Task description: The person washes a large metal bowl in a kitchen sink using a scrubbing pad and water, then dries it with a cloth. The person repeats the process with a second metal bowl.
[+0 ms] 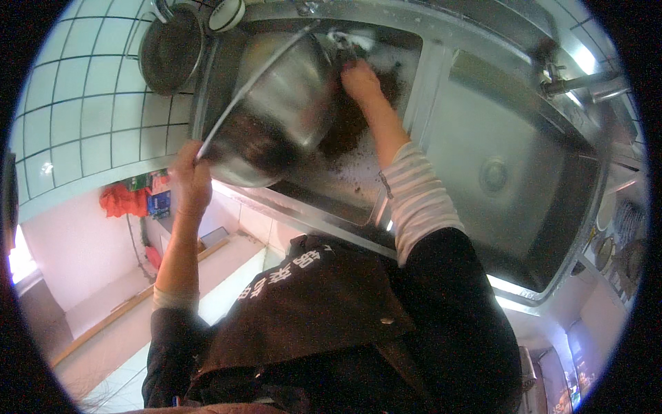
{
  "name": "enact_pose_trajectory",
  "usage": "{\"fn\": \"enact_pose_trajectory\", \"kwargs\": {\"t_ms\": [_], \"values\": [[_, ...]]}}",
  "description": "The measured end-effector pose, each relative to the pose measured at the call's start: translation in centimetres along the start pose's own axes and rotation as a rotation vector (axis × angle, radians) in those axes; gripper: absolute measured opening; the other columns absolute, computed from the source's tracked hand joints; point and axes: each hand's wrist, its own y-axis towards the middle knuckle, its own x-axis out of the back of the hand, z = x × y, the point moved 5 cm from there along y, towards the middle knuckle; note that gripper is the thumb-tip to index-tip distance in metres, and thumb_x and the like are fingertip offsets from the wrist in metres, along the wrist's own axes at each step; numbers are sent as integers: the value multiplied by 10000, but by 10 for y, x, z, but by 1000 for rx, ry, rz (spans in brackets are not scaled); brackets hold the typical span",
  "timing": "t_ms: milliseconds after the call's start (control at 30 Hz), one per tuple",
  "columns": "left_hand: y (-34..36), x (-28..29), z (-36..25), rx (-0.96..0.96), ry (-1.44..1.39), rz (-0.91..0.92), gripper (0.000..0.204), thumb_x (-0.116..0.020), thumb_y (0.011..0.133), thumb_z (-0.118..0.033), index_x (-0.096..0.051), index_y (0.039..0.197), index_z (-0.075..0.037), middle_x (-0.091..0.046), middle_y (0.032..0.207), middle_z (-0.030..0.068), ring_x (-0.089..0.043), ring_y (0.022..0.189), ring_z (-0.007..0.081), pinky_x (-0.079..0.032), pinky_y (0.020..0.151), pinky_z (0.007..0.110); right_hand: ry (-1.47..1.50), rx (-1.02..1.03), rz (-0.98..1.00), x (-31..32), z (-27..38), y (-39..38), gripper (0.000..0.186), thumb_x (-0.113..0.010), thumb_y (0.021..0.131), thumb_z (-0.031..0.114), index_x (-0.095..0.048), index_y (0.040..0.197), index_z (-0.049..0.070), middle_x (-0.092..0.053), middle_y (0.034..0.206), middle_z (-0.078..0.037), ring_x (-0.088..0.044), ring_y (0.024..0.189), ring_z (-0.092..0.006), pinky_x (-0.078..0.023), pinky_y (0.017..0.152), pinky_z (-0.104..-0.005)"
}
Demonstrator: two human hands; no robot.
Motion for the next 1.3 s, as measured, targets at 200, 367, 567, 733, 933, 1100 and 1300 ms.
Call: {"fn": "enact_pose_trajectory", "kwargs": {"t_ms": [200, 367, 567, 733, 933, 1100, 1300], "values": [[1, 7, 15, 213, -53, 182, 170, -507, 791, -30, -604, 921, 19, -573, 750, 177, -569, 697, 289, -457, 667, 356, -118, -113, 228, -62, -52, -47, 396, -556, 883, 263, -633, 1206, 48, -645, 1192, -231, -604, 1118, -395, -469, 966, -472], [28, 2, -36, 240, 127, 181, 149, -537, 905, -127, -596, 987, -17, -614, 810, 231, -609, 761, 403, -467, 676, 444, 251, 144, -178, 52, 73, -150, 301, -567, 852, 212, -637, 1099, 54, -675, 1055, -216, -620, 1010, -418, -470, 882, -489], [41, -28, -46, 120, 190, 167, 151, -540, 948, -177, -592, 979, -38, -642, 874, 234, -599, 828, 475, -455, 688, 530, 448, 714, -287, 80, 160, -228, 202, -629, 799, 130, -603, 996, 92, -638, 885, -132, -607, 812, -355, -446, 781, -432], [22, -31, -51, -31, 288, 209, 105, -551, 896, -126, -578, 952, -42, -623, 853, 218, -591, 784, 462, -456, 678, 541, 366, 900, -411, 61, 185, -227, 187, -680, 821, 137, -643, 992, 74, -668, 930, -133, -633, 862, -326, -479, 819, -385], [-14, -31, -40, -128, 161, 198, 134, -646, 780, -70, -551, 871, -45, -565, 784, 169, -577, 712, 412, -451, 610, 474, 287, 591, -243, 77, 165, -97, 222, -573, 931, 275, -673, 1032, 104, -678, 1073, -157, -642, 985, -345, -476, 893, -403], [-17, -30, -40, -307, 162, 337, 166, -656, 715, -81, -564, 850, -52, -547, 775, 141, -556, 674, 384, -444, 597, 464, 717, 88, -128, 15, 25, 43, 355, -469, 969, 309, -688, 1192, 140, -637, 1233, -216, -582, 1206, -340, -453, 1012, -433], [-9, -23, -52, -160, 114, 388, 154, -610, 767, -67, -587, 915, -31, -585, 852, 182, -593, 735, 403, -473, 635, 467, -805, 263, 376, -52, -100, 46, 352, -494, 935, 234, -681, 1134, 12, -658, 1172, -240, -630, 1103, -392, -498, 945, -444]]}}
